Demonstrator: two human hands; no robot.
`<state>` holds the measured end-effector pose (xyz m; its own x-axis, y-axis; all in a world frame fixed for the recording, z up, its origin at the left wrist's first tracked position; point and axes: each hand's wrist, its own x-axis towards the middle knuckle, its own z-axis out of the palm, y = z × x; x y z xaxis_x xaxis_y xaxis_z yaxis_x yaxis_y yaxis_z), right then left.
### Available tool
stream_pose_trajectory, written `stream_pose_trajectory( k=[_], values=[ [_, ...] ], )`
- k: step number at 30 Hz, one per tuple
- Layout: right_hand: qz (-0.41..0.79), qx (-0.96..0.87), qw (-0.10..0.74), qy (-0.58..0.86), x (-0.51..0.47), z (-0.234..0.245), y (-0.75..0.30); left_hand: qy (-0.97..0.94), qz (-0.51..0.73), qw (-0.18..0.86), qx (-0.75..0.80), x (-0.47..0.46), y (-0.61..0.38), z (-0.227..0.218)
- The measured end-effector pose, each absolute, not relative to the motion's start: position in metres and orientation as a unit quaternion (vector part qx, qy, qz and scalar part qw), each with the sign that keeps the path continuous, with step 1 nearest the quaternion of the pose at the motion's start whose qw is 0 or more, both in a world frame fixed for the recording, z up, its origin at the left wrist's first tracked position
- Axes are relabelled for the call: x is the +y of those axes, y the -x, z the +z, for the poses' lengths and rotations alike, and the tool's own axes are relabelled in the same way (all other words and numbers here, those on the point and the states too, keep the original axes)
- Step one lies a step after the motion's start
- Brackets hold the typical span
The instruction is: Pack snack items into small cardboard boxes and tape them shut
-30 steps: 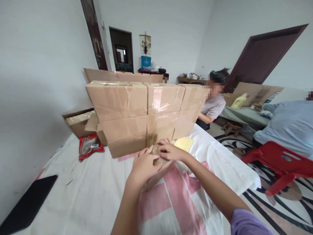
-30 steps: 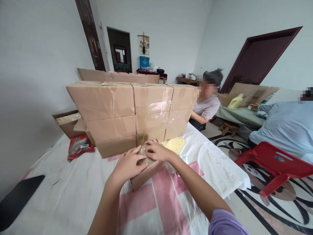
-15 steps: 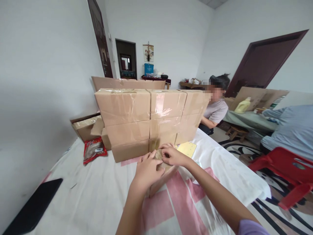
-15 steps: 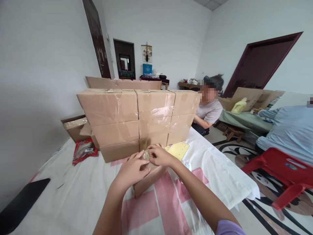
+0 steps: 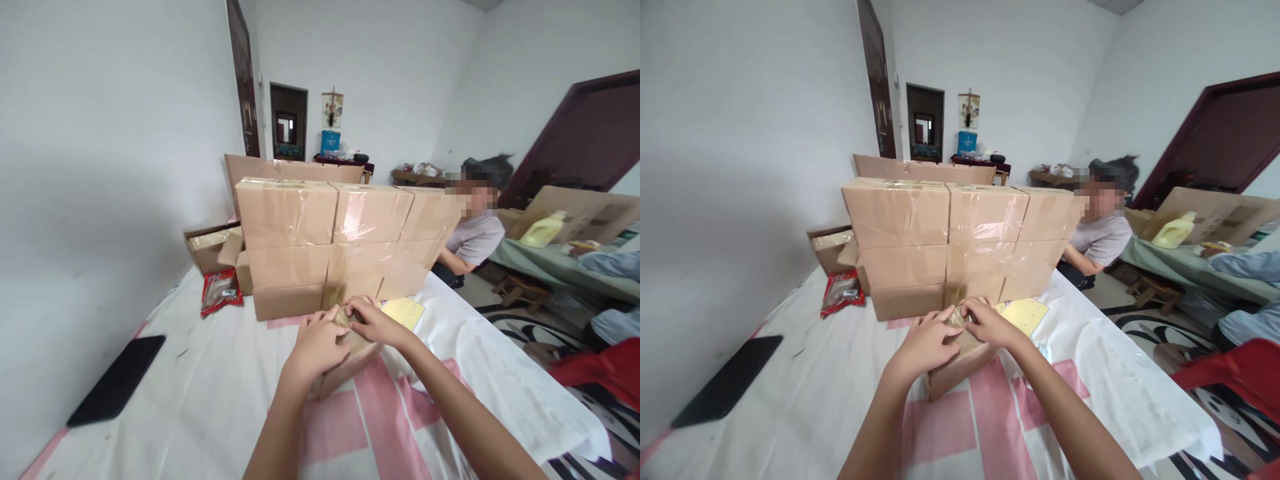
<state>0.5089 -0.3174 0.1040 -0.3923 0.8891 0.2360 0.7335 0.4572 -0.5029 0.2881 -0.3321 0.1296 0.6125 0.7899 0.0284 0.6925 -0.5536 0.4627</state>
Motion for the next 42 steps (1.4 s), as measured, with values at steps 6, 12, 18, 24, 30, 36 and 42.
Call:
stream_pose_trajectory(
  k=[6, 12, 18, 24, 30, 36, 42],
  values=[
    [0.159, -0.821, 0.245, 0.49, -0.315, 0.103, -0.51, -0.876, 0.129, 0.21, 0.414, -0.331, -0.285, 0.128],
    [0.155, -0.83, 0.242, 0.477, -0.312, 0.098, -0.514, -0.874, 0.137, 0.209, 0.418, -0.331, -0.286, 0.127],
    [0.12, -0.836, 0.233, 0.482, -0.309, 0.098, -0.517, -0.877, 0.144, 0.206, 0.41, -0.331, -0.288, 0.127],
    [0.114, -0.837, 0.224, 0.487, -0.307, 0.099, -0.517, -0.873, 0.115, 0.211, 0.424, -0.33, -0.292, 0.131],
    [0.105, -0.84, 0.223, 0.484, -0.305, 0.096, -0.519, -0.881, 0.132, 0.221, 0.396, -0.321, -0.278, 0.13],
    [0.117, -0.804, 0.338, 0.475, -0.313, 0.1, -0.521, -0.816, 0.189, 0.252, 0.485, -0.301, -0.227, 0.133],
    [0.037, -0.716, 0.554, 0.423, -0.361, 0.102, -0.509, -0.646, 0.247, 0.163, 0.703, -0.285, -0.102, 0.08]
  ],
)
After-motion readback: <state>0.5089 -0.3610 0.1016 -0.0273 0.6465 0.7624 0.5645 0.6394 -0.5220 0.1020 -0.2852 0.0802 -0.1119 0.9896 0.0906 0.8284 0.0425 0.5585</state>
